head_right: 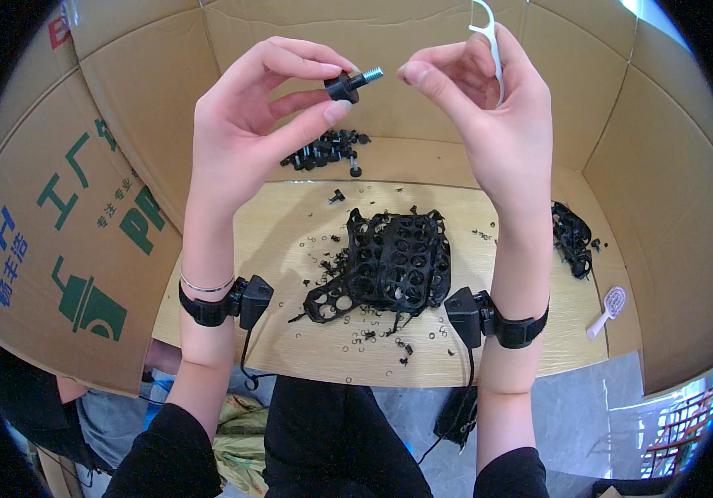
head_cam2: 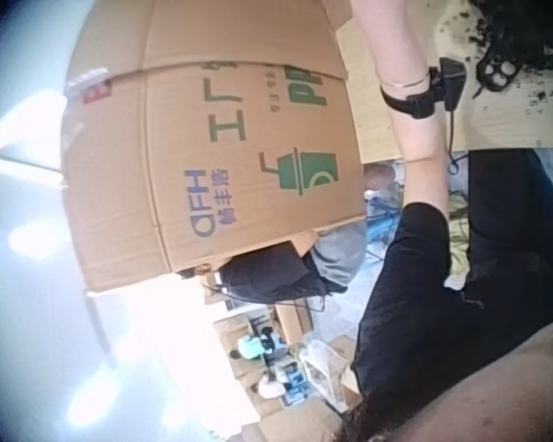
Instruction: Assemble small black plastic components by inserting metal pins or screws and attaching white plastic clips.
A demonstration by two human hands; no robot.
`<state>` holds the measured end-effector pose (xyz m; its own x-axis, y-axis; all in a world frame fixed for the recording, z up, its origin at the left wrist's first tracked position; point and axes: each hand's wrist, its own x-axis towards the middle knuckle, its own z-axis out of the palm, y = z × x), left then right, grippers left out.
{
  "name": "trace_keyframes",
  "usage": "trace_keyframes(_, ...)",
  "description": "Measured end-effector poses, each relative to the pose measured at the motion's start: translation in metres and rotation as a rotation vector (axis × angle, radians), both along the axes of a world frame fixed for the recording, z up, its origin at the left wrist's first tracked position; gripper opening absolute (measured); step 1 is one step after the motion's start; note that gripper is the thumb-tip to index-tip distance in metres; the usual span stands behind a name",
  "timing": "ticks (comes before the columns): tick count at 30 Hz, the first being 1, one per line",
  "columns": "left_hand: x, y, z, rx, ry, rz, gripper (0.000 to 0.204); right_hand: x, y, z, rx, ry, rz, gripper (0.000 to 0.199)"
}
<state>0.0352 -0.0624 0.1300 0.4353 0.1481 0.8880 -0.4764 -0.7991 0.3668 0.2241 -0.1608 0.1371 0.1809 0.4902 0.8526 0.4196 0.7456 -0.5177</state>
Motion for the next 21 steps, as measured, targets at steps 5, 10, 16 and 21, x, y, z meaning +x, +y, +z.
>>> trace_keyframes(5, -0.002, 0.001, -0.001, -0.132, 0.017, -0.039, 0.024, -0.015, -0.009, 0.004, -0.086, -0.124, -0.042, 0.019)
trace_keyframes(10, -0.001, -0.008, 0.003, -0.263, 0.054, -0.145, 0.030, -0.023, -0.010, 0.001, -0.038, 0.016, -0.062, 0.013)
trace_keyframes(16, 0.000, -0.007, 0.002, -0.357, 0.103, -0.260, 0.038, -0.019, -0.018, 0.004, 0.054, -0.112, -0.027, 0.024)
trace_keyframes(21, 0.001, -0.006, 0.001, -0.334, 0.098, -0.303, 0.040, -0.029, -0.011, -0.003, 0.229, -0.141, -0.103, 0.019)
